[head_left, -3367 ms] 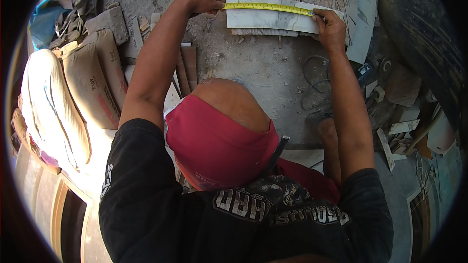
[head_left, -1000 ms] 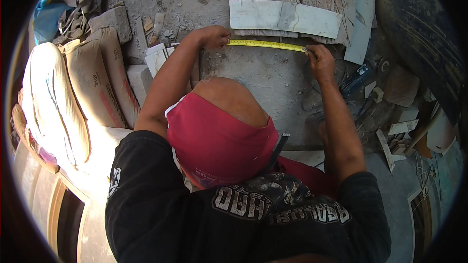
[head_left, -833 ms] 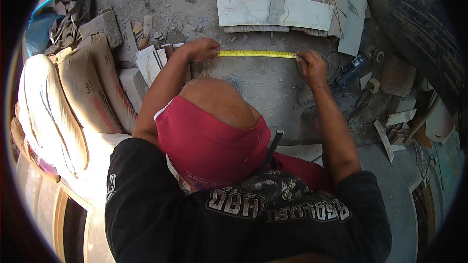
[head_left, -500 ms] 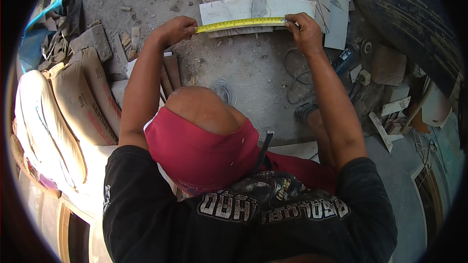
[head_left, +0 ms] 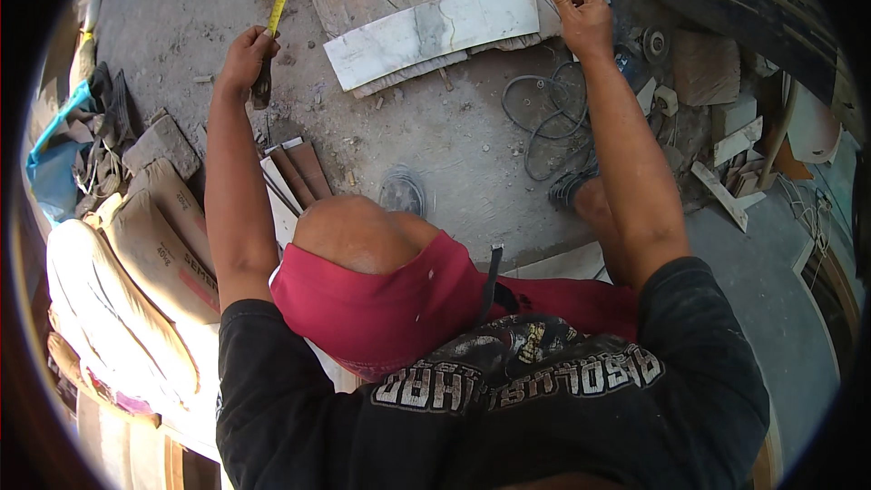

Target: The person measures a wall corner using a tape measure, sorts and measures tile pieces with the tape measure, and cuts a tile piece with an angle grinder.

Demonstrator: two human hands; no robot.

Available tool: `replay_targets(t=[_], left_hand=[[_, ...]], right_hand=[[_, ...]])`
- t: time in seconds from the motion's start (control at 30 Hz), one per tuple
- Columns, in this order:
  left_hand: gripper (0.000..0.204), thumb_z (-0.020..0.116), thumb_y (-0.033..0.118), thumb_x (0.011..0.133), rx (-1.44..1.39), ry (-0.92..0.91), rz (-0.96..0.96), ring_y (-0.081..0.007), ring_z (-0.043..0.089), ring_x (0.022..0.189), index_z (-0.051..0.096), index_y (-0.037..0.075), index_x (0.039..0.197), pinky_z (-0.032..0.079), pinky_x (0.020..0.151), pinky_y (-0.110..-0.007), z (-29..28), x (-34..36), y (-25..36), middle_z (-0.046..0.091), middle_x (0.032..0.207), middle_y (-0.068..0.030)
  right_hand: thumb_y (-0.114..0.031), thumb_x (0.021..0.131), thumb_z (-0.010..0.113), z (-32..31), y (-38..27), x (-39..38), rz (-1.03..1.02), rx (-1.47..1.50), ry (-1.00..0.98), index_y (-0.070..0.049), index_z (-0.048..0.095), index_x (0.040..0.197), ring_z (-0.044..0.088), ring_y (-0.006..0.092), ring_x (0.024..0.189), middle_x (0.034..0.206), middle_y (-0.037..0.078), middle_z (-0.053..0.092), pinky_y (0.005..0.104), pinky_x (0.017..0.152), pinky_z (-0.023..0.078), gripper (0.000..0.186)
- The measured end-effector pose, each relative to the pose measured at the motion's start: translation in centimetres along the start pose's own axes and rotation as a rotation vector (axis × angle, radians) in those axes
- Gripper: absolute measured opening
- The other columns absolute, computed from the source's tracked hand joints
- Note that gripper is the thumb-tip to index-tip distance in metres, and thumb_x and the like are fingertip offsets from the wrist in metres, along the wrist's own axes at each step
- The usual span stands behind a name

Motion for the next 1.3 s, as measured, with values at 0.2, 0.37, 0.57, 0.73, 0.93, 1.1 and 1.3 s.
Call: replay_targets(t=[0.2,0.37,0.57,0.73,0.93,1.1,1.3], left_hand=[[0.021,0.054,0.021,0.108,-0.206,0.302,-0.127,-0.0128,0.061,0.081,0.064,0.004,0.114,0.049,0.077,-0.029,-2.7,2.4,-8.0,0.067,0.089,-0.0026],[0.027,0.057,0.02,0.104,0.177,0.693,-0.097,-0.0206,0.069,0.081,0.067,-0.001,0.117,0.054,0.072,-0.038,-4.6,3.0,-12.5,0.074,0.096,-0.0106],[0.032,0.061,0.022,0.098,0.512,0.887,-0.098,-0.0388,0.069,0.101,0.068,0.0,0.12,0.053,0.091,-0.046,-5.0,1.5,-12.6,0.072,0.114,-0.0203],[0.053,0.069,0.029,0.093,0.748,1.033,-0.021,-0.0432,0.051,0.133,0.059,0.0,0.136,0.041,0.111,-0.049,-1.2,-0.9,-6.8,0.053,0.146,-0.0252],[0.09,0.083,0.04,0.081,0.8,0.165,0.889,-0.0456,0.034,0.147,0.041,0.011,0.154,0.032,0.118,-0.056,11.6,-6.8,5.6,0.036,0.159,-0.0245],[0.11,0.088,0.047,0.074,0.917,-0.095,0.901,-0.0443,0.028,0.151,0.03,0.015,0.162,0.029,0.119,-0.058,17.6,-7.3,8.9,0.03,0.163,-0.0244],[0.107,0.087,0.043,0.075,0.968,-0.091,0.888,-0.0442,0.034,0.146,0.032,0.012,0.162,0.026,0.118,-0.056,19.0,-5.5,6.7,0.034,0.159,-0.0251]], right_hand=[[-0.024,0.093,0.075,-6.9,6.5,-10.2,0.311,-0.333,0.221,-0.006,0.072,0.123,0.066,0.0274,0.103,0.118,0.013,0.066,0.0393,0.089,0.054,0.036],[-0.026,0.092,0.074,-9.4,9.8,-16.6,0.365,-0.566,0.388,-0.003,0.065,0.13,0.054,0.0398,0.127,0.135,0.02,0.055,0.0467,0.108,0.044,0.046],[-0.026,0.089,0.075,-14.9,12.3,-20.3,0.464,-0.705,0.374,-0.007,0.067,0.128,0.052,0.0421,0.13,0.133,0.022,0.056,0.0489,0.11,0.043,0.044],[-0.032,0.094,0.069,-24.8,11.7,-20.6,0.564,-0.875,0.228,-0.002,0.066,0.128,0.056,0.0437,0.127,0.135,0.024,0.059,0.0484,0.108,0.045,0.045],[-0.031,0.097,0.067,-41.7,2.8,-19.0,0.661,-0.813,-0.291,-0.001,0.065,0.128,0.066,0.0338,0.11,0.119,0.018,0.069,0.0408,0.097,0.05,0.043],[-0.029,0.104,0.061,-53.6,-9.2,-26.7,0.592,-0.682,0.141,-0.001,0.063,0.132,0.067,0.0274,0.108,0.122,0.018,0.07,0.0381,0.096,0.05,0.039],[-0.029,0.102,0.064,-55.1,-19.4,-52.0,1.063,-0.74,0.387,0.002,0.062,0.135,0.064,0.0237,0.108,0.121,0.016,0.069,0.0362,0.098,0.048,0.045]])
Point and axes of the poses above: each hand's wrist, its own x-axis towards the middle knuckle, its own z-axis out of the palm, y = z × x, the point moved 2 cm from there along x, towards the middle knuckle
